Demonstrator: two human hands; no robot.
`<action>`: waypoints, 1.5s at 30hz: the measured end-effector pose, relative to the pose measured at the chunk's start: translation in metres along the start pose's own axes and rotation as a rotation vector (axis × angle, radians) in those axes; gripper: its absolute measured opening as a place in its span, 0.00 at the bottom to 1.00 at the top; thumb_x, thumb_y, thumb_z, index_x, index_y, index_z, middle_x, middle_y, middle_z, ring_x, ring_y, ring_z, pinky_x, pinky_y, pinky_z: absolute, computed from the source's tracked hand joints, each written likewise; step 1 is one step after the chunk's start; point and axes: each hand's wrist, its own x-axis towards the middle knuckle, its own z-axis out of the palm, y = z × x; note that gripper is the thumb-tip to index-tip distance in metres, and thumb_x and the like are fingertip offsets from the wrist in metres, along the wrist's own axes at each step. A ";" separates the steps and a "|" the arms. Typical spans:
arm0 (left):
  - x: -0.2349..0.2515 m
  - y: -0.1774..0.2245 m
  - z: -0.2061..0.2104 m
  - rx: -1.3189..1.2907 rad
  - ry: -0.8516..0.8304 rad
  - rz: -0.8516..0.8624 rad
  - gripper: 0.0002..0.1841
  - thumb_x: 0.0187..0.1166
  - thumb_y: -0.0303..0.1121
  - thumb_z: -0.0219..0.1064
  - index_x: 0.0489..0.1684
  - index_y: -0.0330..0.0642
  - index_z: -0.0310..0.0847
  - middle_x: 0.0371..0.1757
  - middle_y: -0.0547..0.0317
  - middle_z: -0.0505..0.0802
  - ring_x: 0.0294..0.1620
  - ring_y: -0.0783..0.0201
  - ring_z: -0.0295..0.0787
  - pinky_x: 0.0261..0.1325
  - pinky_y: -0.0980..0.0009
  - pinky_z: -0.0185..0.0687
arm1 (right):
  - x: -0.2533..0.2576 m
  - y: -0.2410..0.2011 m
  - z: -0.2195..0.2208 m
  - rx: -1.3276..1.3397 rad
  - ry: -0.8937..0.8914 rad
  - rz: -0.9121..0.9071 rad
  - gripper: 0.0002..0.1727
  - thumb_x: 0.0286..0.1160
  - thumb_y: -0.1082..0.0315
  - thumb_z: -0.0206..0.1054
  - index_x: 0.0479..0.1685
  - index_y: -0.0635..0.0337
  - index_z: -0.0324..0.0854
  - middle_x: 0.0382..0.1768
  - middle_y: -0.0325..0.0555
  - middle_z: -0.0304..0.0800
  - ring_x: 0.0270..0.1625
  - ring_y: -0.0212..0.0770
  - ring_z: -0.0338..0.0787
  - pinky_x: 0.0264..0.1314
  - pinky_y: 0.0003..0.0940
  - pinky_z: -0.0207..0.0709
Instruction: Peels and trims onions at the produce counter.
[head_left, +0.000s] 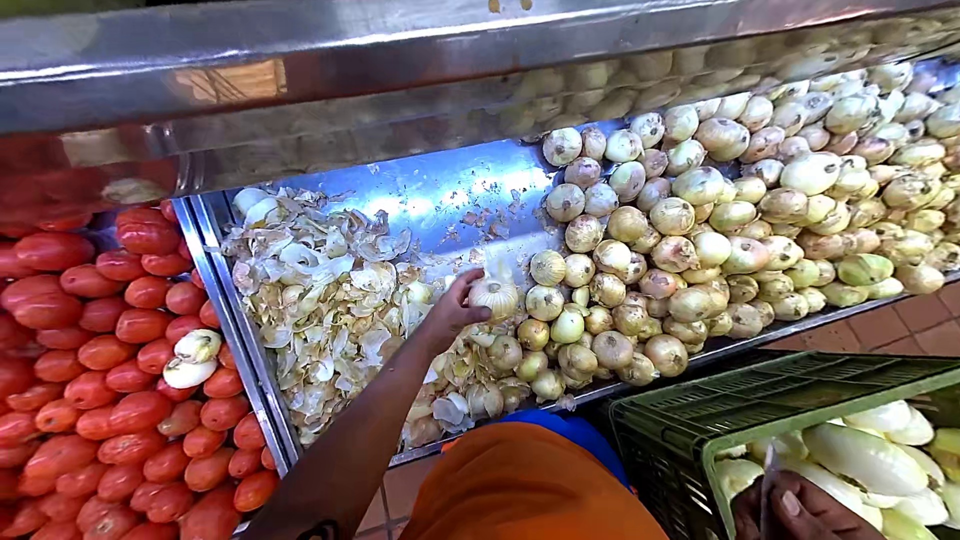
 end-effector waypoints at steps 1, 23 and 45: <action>-0.012 0.009 0.002 -0.118 0.005 0.068 0.57 0.58 0.56 0.83 0.91 0.48 0.52 0.81 0.51 0.75 0.73 0.55 0.80 0.70 0.54 0.81 | 0.005 -0.001 0.004 0.000 -0.024 0.014 0.14 0.94 0.61 0.50 0.46 0.47 0.82 0.35 0.42 0.96 0.30 0.39 0.94 0.33 0.37 0.91; -0.101 0.052 0.067 0.005 0.058 -0.115 0.17 0.78 0.40 0.70 0.61 0.44 0.82 0.50 0.49 0.92 0.47 0.56 0.90 0.51 0.56 0.87 | 0.155 -0.039 0.141 -2.005 -0.312 -0.453 0.44 0.67 0.15 0.49 0.27 0.50 0.84 0.21 0.43 0.84 0.29 0.49 0.91 0.27 0.50 0.81; -0.096 0.067 0.066 -0.078 -0.127 -0.318 0.20 0.84 0.49 0.60 0.44 0.40 0.87 0.38 0.52 0.93 0.39 0.62 0.92 0.47 0.61 0.89 | 0.133 -0.008 0.115 -1.737 -0.516 -0.883 0.39 0.75 0.25 0.54 0.12 0.50 0.75 0.10 0.37 0.72 0.15 0.41 0.81 0.16 0.43 0.72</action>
